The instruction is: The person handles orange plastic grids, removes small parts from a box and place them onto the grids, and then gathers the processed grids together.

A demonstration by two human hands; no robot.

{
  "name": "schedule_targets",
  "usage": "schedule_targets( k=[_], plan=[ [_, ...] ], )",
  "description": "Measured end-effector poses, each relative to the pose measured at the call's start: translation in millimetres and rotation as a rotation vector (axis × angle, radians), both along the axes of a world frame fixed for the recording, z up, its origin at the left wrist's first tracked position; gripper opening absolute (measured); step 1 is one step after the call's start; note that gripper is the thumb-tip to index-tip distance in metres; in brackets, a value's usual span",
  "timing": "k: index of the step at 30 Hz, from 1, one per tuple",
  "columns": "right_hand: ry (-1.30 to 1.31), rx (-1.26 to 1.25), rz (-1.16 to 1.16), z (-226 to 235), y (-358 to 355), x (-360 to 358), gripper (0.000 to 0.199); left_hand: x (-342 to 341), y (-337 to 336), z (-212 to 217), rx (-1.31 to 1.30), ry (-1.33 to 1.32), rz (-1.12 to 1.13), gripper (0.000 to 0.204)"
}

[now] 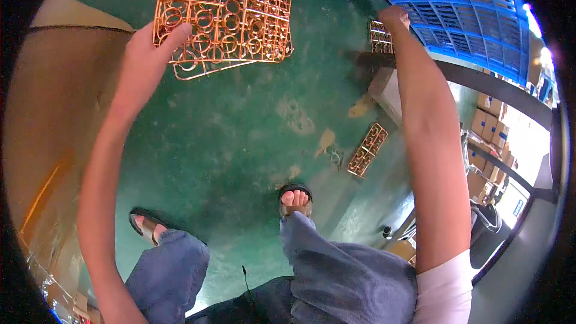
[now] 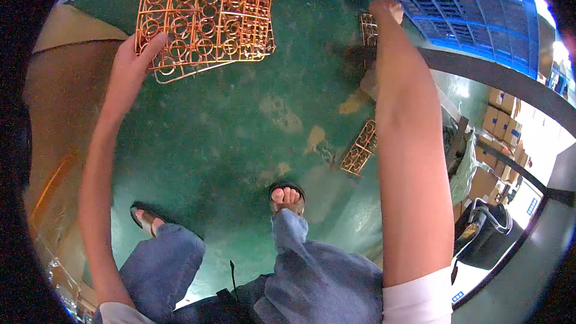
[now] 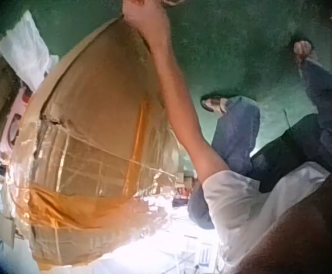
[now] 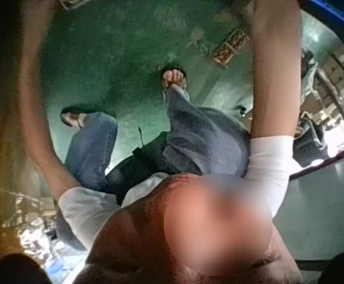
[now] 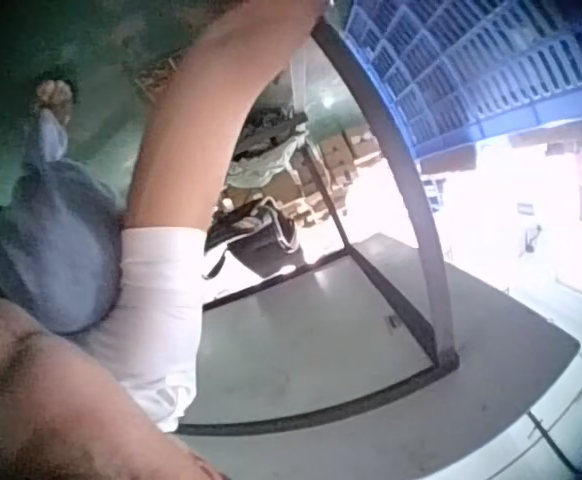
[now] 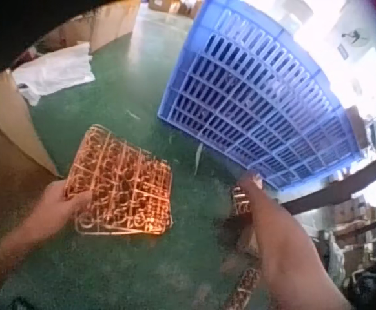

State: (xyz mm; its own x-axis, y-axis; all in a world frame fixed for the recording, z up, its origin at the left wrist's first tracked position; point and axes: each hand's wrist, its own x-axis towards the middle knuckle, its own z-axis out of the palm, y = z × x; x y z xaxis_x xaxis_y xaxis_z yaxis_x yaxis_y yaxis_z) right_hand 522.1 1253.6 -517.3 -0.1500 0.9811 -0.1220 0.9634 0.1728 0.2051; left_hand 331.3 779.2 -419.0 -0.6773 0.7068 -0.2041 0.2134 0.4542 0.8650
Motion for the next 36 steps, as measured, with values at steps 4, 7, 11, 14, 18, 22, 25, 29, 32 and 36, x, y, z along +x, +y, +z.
schedule_targets(
  k=[4, 7, 11, 14, 18, 22, 25, 29, 32, 36],
  plan=[
    [-0.138, 0.012, 0.057, -1, 7, 10, 0.046, 6, 3, -11, 0.012, -0.007, -0.004, 0.031],
    [-0.228, -0.092, 0.415, 22, 9, 12, 0.047, 7, 9, -20, -0.039, -0.041, 0.025, 0.038],
    [-0.016, -0.402, 0.317, 19, -9, 2, 0.037, 10, 9, -22, 0.03, -0.021, 0.043, 0.039],
    [-0.6, -0.93, -0.019, 16, 38, -12, 0.03, -4, 8, -31, -0.075, -0.089, 0.113, 0.041],
    [-0.306, -0.609, 0.018, 19, 15, -14, 0.025, -7, 0, -51, -0.031, -0.111, 0.099, 0.043],
    [-0.311, -0.536, 0.425, 21, -41, -37, 0.032, -15, -15, -55, -0.132, -0.071, 0.124, 0.041],
    [0.081, -0.18, 0.515, 77, -138, -56, 0.032, -22, -16, -67, -0.135, -0.173, 0.109, 0.043],
    [0.203, -0.198, 0.804, 126, -219, -38, 0.071, 7, -1, -26, -0.24, -0.414, -0.083, 0.048],
    [0.334, -0.098, 1.371, 97, -313, -23, 0.014, 12, -24, -58, 0.263, -1.038, 0.022, 0.058],
    [0.863, -0.003, 1.339, 84, -364, -1, 0.022, 19, -44, -120, 0.212, -0.93, 0.329, 0.055]
  ],
)
